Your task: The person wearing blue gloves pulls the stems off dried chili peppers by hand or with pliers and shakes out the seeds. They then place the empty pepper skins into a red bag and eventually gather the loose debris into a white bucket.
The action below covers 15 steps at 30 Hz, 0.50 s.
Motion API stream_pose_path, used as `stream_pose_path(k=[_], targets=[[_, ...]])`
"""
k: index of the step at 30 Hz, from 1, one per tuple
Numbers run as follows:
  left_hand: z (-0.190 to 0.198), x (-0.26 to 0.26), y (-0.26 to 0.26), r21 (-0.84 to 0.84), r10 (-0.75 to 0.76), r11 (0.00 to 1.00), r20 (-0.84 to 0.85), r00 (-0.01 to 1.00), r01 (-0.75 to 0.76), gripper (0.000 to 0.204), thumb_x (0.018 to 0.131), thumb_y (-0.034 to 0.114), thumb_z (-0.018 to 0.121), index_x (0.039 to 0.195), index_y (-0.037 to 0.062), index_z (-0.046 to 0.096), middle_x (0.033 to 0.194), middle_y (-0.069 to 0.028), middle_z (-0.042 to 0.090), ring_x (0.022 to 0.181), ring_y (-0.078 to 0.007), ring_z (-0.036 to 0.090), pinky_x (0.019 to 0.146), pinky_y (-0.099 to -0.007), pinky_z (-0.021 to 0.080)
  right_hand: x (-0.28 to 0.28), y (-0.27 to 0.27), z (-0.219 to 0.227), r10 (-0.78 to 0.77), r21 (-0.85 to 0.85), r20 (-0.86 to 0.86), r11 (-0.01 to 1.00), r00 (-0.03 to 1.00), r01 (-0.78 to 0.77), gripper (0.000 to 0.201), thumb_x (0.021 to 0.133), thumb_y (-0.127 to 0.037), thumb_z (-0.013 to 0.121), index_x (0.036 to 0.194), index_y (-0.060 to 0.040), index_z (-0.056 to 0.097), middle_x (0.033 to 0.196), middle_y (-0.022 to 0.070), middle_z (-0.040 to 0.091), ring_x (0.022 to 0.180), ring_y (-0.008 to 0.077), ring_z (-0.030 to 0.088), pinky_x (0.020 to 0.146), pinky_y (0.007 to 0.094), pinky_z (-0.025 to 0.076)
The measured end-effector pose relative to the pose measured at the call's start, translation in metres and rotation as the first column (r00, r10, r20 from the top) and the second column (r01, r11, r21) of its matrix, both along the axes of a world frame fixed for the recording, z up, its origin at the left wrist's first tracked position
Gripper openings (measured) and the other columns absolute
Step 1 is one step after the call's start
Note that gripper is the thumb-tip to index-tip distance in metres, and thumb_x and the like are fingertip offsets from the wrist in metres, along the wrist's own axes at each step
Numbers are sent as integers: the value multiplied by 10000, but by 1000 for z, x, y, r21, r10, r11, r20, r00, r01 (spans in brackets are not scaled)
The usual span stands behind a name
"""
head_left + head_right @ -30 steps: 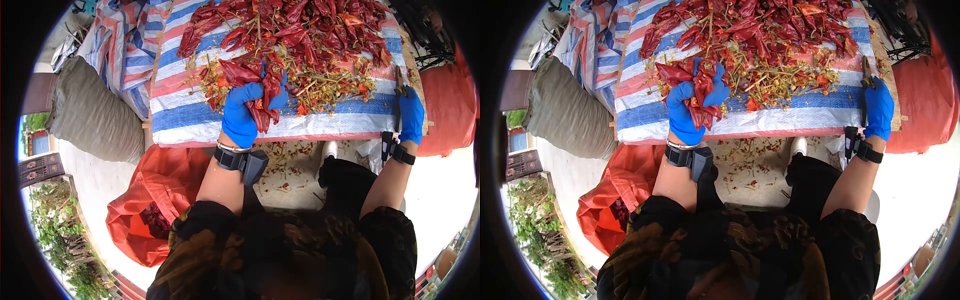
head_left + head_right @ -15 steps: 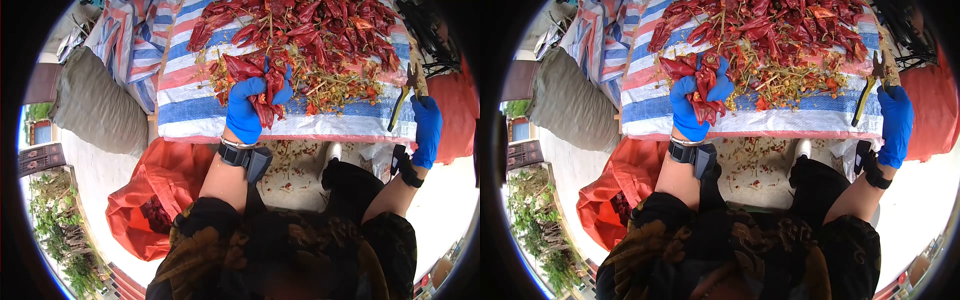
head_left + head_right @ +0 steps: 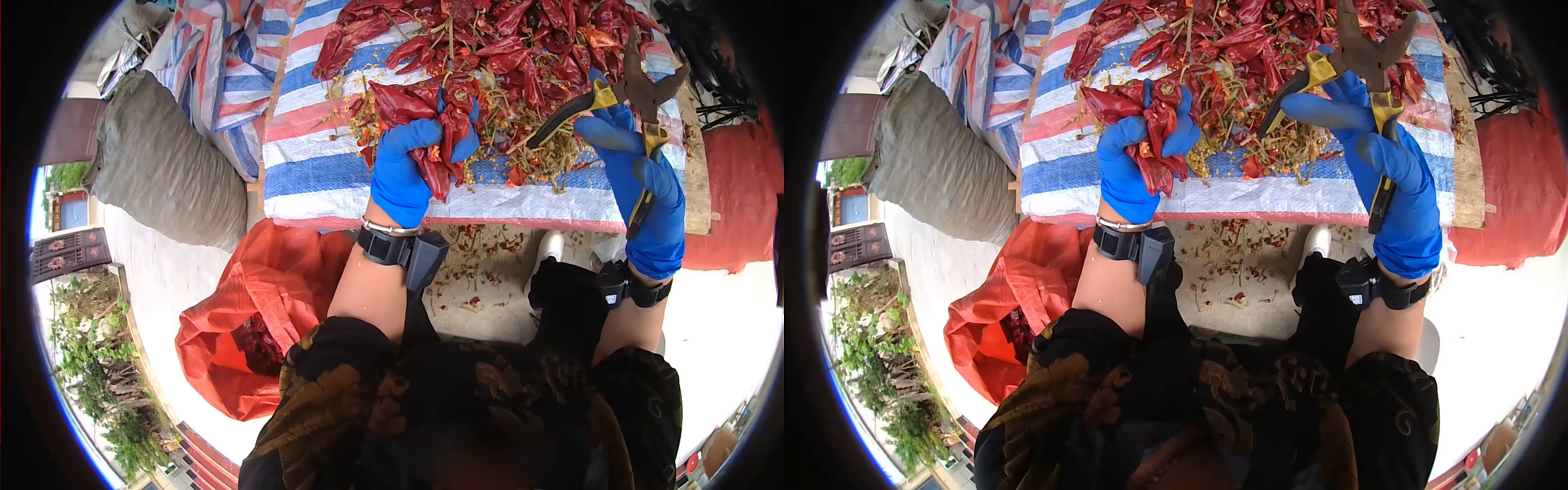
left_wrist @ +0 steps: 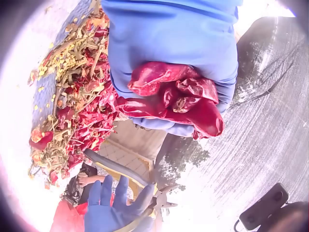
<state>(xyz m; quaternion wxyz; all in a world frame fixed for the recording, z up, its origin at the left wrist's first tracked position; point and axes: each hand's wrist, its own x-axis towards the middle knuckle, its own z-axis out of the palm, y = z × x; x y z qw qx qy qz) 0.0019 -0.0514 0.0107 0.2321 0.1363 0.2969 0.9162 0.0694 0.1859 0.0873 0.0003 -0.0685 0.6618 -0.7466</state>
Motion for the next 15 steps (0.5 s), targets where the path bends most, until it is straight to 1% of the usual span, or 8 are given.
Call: stream_pose_path(k=[2,3,5,7,9,11,14,15], targets=[[1,3,0,-6,52,999,98,994,-52,422,718,170,540,1053,-83,495,864,-114,570,666,-193,510,647,-290,397,-3,0,-28,189,-543,-27,822,982,-173,562,682,-357,558,1093,26,552,1241,233,421,1195,307,372,1026,391,216],[-2,1,-2,-6,49,999,96,994,-49,422,718,170,540,1053,-83,495,864,-114,570,666,-193,510,647,-290,397,-5,-5,-26,186,-543,-28,822,982,-172,562,682,-357,558,1093,26,552,1241,233,421,1195,307,372,1026,391,216],[-8,-3,-7,14,-56,998,42,998,55,419,717,161,546,1053,-84,495,885,-122,578,704,-209,536,668,-302,415,-8,-22,-22,351,-658,-207,641,913,-395,567,652,-346,574,1051,57,561,1250,255,398,1195,312,369,1014,388,236],[-4,-4,-6,-5,-27,1000,60,998,27,402,705,130,565,1049,-68,502,881,-118,581,705,-205,543,652,-303,428,-7,-14,-20,363,-615,-179,684,915,-392,514,649,-320,572,991,64,579,1189,241,463,1126,314,441,977,373,294],[-5,-5,-6,-27,4,1000,80,997,-1,389,693,99,583,1045,-52,509,877,-114,584,707,-202,551,636,-303,440,-1,-6,-4,383,-307,275,904,882,-297,386,675,-291,592,865,44,580,1218,294,407,1107,396,445,985,483,282],[-8,-9,-8,-249,100,964,19,995,-92,512,635,129,603,1120,63,456,1043,-147,541,680,-208,510,595,-310,419,1,-18,4,366,-278,252,914,896,-295,348,677,-208,578,870,82,576,1090,246,524,1006,336,526,970,405,326],[-6,-10,-8,-289,201,940,39,979,-182,523,620,43,612,1117,64,453,1031,-134,540,834,-253,565,725,-350,479,-1,-20,-4,416,67,295,889,860,-453,301,762,-136,536,974,74,576,1000,160,591,968,226,539,922,317,354],[-6,-11,-9,-292,197,940,40,980,-177,523,620,43,612,1117,64,453,1031,-134,540,834,-253,565,725,-350,479,-2,-20,-7,413,64,295,891,862,-449,301,762,-136,536,974,74,576,1000,160,591,968,226,539,922,317,354]])
